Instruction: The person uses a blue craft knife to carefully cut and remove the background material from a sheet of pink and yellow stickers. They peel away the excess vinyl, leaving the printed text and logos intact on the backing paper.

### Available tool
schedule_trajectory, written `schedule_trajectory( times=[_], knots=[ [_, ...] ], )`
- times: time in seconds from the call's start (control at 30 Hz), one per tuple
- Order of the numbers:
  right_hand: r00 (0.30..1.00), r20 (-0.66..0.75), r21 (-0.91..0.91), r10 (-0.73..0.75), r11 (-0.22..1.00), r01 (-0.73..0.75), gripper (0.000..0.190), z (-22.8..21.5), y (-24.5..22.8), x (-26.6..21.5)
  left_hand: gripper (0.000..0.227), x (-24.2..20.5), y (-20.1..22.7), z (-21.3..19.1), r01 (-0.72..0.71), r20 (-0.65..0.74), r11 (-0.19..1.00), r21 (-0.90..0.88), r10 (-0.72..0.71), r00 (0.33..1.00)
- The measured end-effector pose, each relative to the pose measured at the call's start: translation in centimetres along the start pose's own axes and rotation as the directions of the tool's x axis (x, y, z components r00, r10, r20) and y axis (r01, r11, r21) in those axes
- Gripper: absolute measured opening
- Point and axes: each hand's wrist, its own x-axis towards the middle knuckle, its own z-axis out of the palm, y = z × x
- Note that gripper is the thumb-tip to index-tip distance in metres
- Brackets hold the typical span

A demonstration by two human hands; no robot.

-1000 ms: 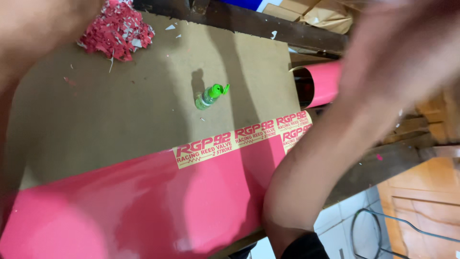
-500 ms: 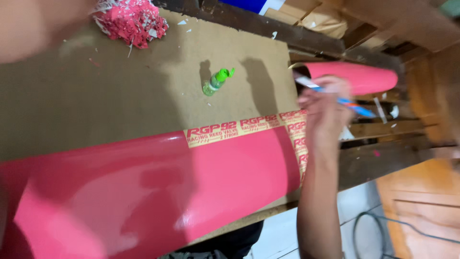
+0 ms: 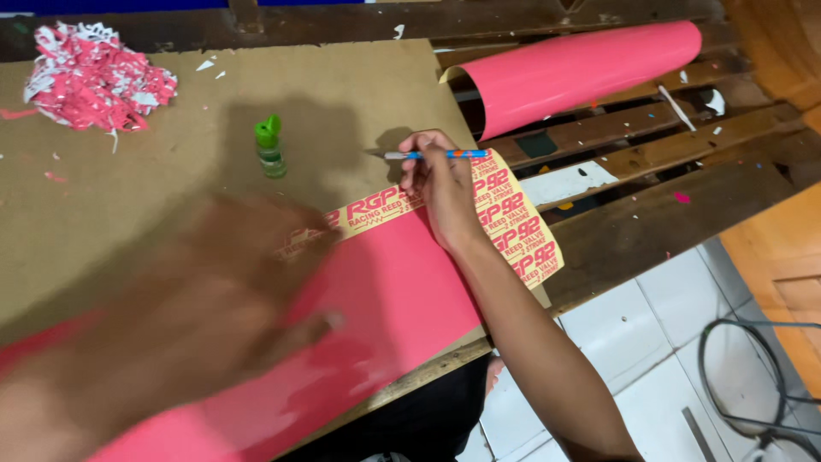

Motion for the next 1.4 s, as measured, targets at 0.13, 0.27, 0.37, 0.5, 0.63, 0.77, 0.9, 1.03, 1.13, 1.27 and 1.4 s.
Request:
schedule_trajectory(
  times=[0.13, 0.27, 0.37, 0.5, 0.63, 0.77, 0.9, 1.03, 1.13, 1.27, 1.4],
  knots=[
    [1.0, 0.008, 0.094, -0.019, 0.995, 0.019, 0.019, 0.0, -0.1, -0.3, 0.087, -3.4, 0.3, 6.7, -0.117, 0.335, 0.966, 0.232, 0.033, 0.941],
    [0.998, -0.003, 0.154, -0.064, 0.986, 0.064, 0.019, -0.4, -0.5, -0.2, 0.097, -4.1, -0.8, 7.7, -0.133, 0.249, 0.955, 0.265, 0.065, 0.966],
    [0.998, -0.017, 0.166, -0.056, 0.984, 0.058, 0.02, -0.5, -0.5, 0.2, 0.084, -4.0, -1.5, 7.2, -0.041, 0.242, 0.999, 0.0, 0.04, 0.969],
    [0.999, -0.029, 0.14, -0.045, 0.989, 0.049, 0.023, -0.3, -1.4, -0.3, 0.077, -4.1, -1.4, 6.5, 0.017, 0.111, 1.0, -0.017, -0.015, 0.994],
    [0.998, -0.059, 0.132, 0.011, 0.991, -0.003, 0.025, -0.2, -0.8, -0.4, 0.096, -5.7, -1.4, 7.5, -0.04, 0.228, 0.981, 0.19, -0.005, 0.974],
    [0.997, -0.049, 0.147, -0.064, 0.987, 0.07, 0.024, -0.6, -1.8, -0.7, 0.091, -5.8, -1.6, 7.7, -0.014, 0.18, 0.989, 0.146, -0.013, 0.984],
    [0.98, -0.146, 0.156, -0.135, 0.975, 0.158, 0.025, -1.7, -2.1, -0.5, 0.089, -5.4, -0.8, 6.9, 0.091, 0.12, 0.984, 0.153, -0.11, 0.987],
    [0.959, -0.224, 0.119, -0.174, 0.972, 0.204, 0.026, -2.2, -2.3, -0.3, 0.092, -6.1, -1.0, 7.5, 0.087, 0.176, 0.961, 0.264, -0.137, 0.975],
    [0.972, -0.142, 0.081, -0.188, 0.976, 0.201, 0.028, -2.8, -2.2, 0.5, 0.095, -6.4, -1.4, 7.4, 0.13, 0.145, 0.958, 0.255, -0.171, 0.975],
    [0.986, 0.146, -0.309, -0.079, 0.943, 0.121, 0.026, -0.9, -2.9, 0.4, 0.115, -7.3, -2.0, 7.8, 0.122, 0.173, 0.912, 0.391, -0.203, 0.964],
    [0.955, 0.286, -0.421, -0.074, 0.886, 0.195, 0.021, 1.2, -3.3, 1.4, 0.121, -6.1, -2.1, 5.8, 0.171, 0.185, 0.903, 0.395, -0.261, 0.948]
  ],
)
